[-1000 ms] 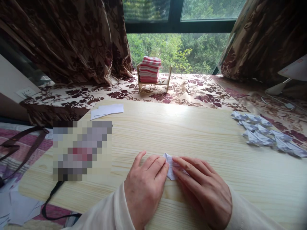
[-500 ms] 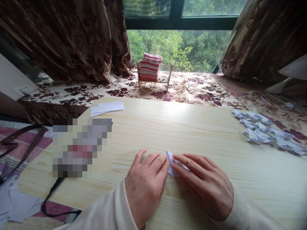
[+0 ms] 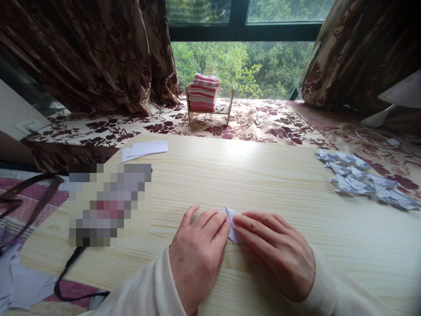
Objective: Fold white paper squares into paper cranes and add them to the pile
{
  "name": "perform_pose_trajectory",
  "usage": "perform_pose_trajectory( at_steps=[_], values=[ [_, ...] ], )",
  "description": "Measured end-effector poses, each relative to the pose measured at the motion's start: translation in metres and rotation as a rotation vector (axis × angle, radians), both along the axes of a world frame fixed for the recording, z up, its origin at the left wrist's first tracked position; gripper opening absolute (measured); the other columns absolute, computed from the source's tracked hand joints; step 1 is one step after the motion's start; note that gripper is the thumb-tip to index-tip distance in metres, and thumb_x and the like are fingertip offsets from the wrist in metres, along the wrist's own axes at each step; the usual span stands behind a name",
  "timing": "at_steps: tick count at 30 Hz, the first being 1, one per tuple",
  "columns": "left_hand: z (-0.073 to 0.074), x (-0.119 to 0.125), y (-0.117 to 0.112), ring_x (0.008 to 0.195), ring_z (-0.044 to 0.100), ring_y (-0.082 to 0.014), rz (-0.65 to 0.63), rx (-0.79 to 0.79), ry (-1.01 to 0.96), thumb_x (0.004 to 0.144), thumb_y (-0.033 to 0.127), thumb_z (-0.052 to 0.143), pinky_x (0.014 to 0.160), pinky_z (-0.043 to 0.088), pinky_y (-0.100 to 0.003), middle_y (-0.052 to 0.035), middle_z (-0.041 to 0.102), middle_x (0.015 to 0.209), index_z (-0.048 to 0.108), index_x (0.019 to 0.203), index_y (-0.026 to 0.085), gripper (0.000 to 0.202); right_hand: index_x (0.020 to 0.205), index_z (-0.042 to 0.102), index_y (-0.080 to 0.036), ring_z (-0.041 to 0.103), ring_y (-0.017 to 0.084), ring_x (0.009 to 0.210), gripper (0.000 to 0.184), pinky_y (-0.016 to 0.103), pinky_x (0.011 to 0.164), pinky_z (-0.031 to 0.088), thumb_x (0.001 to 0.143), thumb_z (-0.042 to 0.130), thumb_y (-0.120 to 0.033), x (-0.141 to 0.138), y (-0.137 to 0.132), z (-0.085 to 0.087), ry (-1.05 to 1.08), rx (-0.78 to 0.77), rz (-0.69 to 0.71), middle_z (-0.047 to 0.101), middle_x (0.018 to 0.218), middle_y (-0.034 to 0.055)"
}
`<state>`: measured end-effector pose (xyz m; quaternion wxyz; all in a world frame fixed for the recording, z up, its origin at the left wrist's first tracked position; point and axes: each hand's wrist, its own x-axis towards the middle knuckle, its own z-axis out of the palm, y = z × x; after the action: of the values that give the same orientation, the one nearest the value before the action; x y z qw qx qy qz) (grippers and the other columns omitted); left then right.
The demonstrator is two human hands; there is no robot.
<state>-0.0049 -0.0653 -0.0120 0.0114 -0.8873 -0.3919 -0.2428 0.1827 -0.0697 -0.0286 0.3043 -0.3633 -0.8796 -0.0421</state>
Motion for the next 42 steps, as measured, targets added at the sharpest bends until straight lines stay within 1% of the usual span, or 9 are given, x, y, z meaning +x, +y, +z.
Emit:
perform_pose_trajectory(
  at_steps=[5,10,16,22,28,35,42],
  values=[
    [-0.0022,0.0002,-0.0006,0.103,0.055,-0.0186,-0.005,-0.010,-0.004,0.091,0.016,0.038,0.099,0.027,-0.041,-0.0017,0.064,0.111,0.060,0.108,0.016,0.027,0.107,0.062,-0.014,0.053,0.022,0.101,0.029,0.035,0.081,0.041,0.093,0.038,-0.016,-0.0002,0.0002,-0.0007,-0.001,-0.004,0.004,0.065,0.112,0.0076],
    [-0.0043,-0.0009,-0.0013,0.106,0.054,-0.0179,0.002,-0.031,-0.024,0.090,0.015,0.040,0.100,0.026,-0.041,-0.0014,0.064,0.113,0.057,0.112,0.017,0.029,0.108,0.062,-0.013,0.052,0.022,0.101,0.028,0.034,0.082,0.041,0.092,0.039,-0.016,-0.0005,-0.0005,0.0005,-0.007,-0.016,0.005,0.064,0.113,0.0082],
    [-0.0021,-0.0015,-0.0013,0.105,0.055,-0.0180,-0.006,-0.016,-0.030,0.090,0.016,0.041,0.100,0.026,-0.041,-0.0021,0.064,0.113,0.059,0.108,0.016,0.026,0.109,0.061,-0.014,0.052,0.022,0.100,0.028,0.034,0.081,0.041,0.093,0.038,-0.017,-0.0007,-0.0006,0.0002,-0.007,-0.019,0.009,0.064,0.113,0.0076],
    [-0.0010,-0.0013,-0.0006,0.105,0.055,-0.0181,-0.009,-0.010,-0.031,0.089,0.015,0.042,0.100,0.026,-0.042,-0.0018,0.064,0.113,0.058,0.108,0.017,0.025,0.109,0.061,-0.014,0.052,0.023,0.101,0.029,0.036,0.080,0.043,0.093,0.036,-0.017,-0.0008,0.0000,-0.0005,-0.003,-0.027,0.016,0.064,0.112,0.0083],
    [-0.0001,-0.0015,-0.0001,0.103,0.055,-0.0177,-0.020,-0.015,-0.019,0.090,0.016,0.041,0.100,0.026,-0.042,-0.0013,0.064,0.111,0.058,0.107,0.018,0.024,0.103,0.062,-0.011,0.053,0.022,0.097,0.026,0.035,0.076,0.046,0.091,0.039,-0.015,0.0002,-0.0020,0.0015,0.005,-0.006,0.012,0.066,0.105,0.0103],
    [0.0015,-0.0004,-0.0002,0.103,0.055,-0.0178,-0.019,-0.003,-0.009,0.090,0.016,0.039,0.099,0.028,-0.042,-0.0021,0.065,0.110,0.059,0.105,0.018,0.025,0.107,0.061,-0.013,0.055,0.021,0.095,0.027,0.035,0.075,0.048,0.092,0.038,-0.016,-0.0016,-0.0014,0.0047,0.027,-0.018,0.023,0.067,0.102,0.0112],
    [-0.0001,-0.0016,-0.0003,0.104,0.054,-0.0176,-0.019,-0.011,-0.006,0.090,0.017,0.040,0.099,0.027,-0.042,-0.0010,0.065,0.109,0.058,0.105,0.017,0.024,0.103,0.062,-0.012,0.054,0.021,0.094,0.026,0.035,0.073,0.048,0.092,0.038,-0.016,-0.0034,-0.0006,0.0015,0.050,-0.021,0.029,0.067,0.100,0.0108]
  ],
)
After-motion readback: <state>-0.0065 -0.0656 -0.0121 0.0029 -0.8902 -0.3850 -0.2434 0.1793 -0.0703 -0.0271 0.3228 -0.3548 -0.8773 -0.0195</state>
